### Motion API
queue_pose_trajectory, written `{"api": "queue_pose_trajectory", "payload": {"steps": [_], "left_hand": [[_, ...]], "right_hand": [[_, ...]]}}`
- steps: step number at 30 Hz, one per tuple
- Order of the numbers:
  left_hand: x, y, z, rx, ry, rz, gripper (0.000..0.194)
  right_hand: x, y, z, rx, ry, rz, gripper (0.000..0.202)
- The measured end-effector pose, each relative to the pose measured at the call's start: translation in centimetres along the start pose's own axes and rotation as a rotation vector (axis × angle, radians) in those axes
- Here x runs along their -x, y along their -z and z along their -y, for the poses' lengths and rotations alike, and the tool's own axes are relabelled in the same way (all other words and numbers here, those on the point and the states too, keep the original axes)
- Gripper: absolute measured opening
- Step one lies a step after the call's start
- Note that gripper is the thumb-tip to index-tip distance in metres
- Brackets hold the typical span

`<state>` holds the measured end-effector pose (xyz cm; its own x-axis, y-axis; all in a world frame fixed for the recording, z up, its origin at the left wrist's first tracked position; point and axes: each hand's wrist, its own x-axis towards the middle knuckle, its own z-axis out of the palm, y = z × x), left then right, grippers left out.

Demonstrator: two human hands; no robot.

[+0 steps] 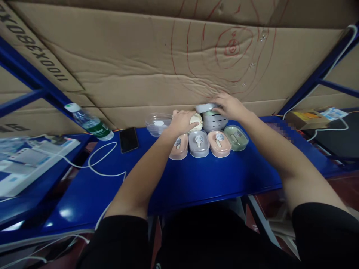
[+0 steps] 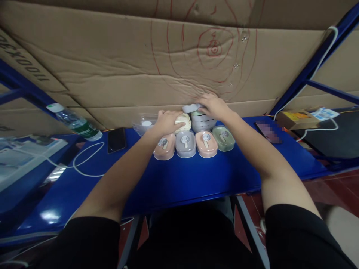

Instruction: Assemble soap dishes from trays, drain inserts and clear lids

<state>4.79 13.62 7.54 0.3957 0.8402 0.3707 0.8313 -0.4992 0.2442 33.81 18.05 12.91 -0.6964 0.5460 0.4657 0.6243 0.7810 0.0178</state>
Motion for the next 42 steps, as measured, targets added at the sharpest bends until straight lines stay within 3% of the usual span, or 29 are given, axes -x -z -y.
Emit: {"api": "queue_pose_trajectory", "payload": {"steps": [5,12,21,27,31,34,37,39,42], "left_hand": [[-1.1,-0.5,-1.1,0.206,0.005,-0.100,0.072],[-1.5,-0.9,-1.6,0.320,-0.049,-0.164,0.069],[-0.2,-0.2,-2.3,0.283,-0.045,-0.135,0.064],[0.0,-0.3,-1.8,0.364,-0.058,-0.176,0.061],[1.1,0.0,-1.4,0.380,-0.031,-0.169,0.062],[3.1,0.7,-1.3,0.366,-0.023,-0.158,0.064],[5.8,1.2,-1.4,0.370,-0.028,-0.149,0.064],[7.8,1.3,-1.8,0.384,-0.027,-0.150,0.063],[10.4,1.1,-2.9,0.402,-0.047,-0.165,0.060]], "right_hand": [[0.7,-0.6,-1.2,0.011,-0.050,-0.104,0.043],[2.8,-0.1,-2.3,0.087,-0.096,-0.064,0.048],[3.3,-0.1,-1.5,0.178,-0.190,-0.090,0.055],[3.1,-0.4,-0.9,0.170,-0.216,-0.193,0.065],[2.9,0.6,0.3,0.154,-0.210,-0.257,0.066],[5.0,1.3,2.2,0.123,-0.285,-0.394,0.064],[9.3,0.8,3.9,0.053,-0.395,-0.486,0.059],[12.6,-0.3,4.5,-0.026,-0.420,-0.393,0.052],[17.0,-1.9,4.8,-0.142,-0.410,-0.126,0.050]]}}
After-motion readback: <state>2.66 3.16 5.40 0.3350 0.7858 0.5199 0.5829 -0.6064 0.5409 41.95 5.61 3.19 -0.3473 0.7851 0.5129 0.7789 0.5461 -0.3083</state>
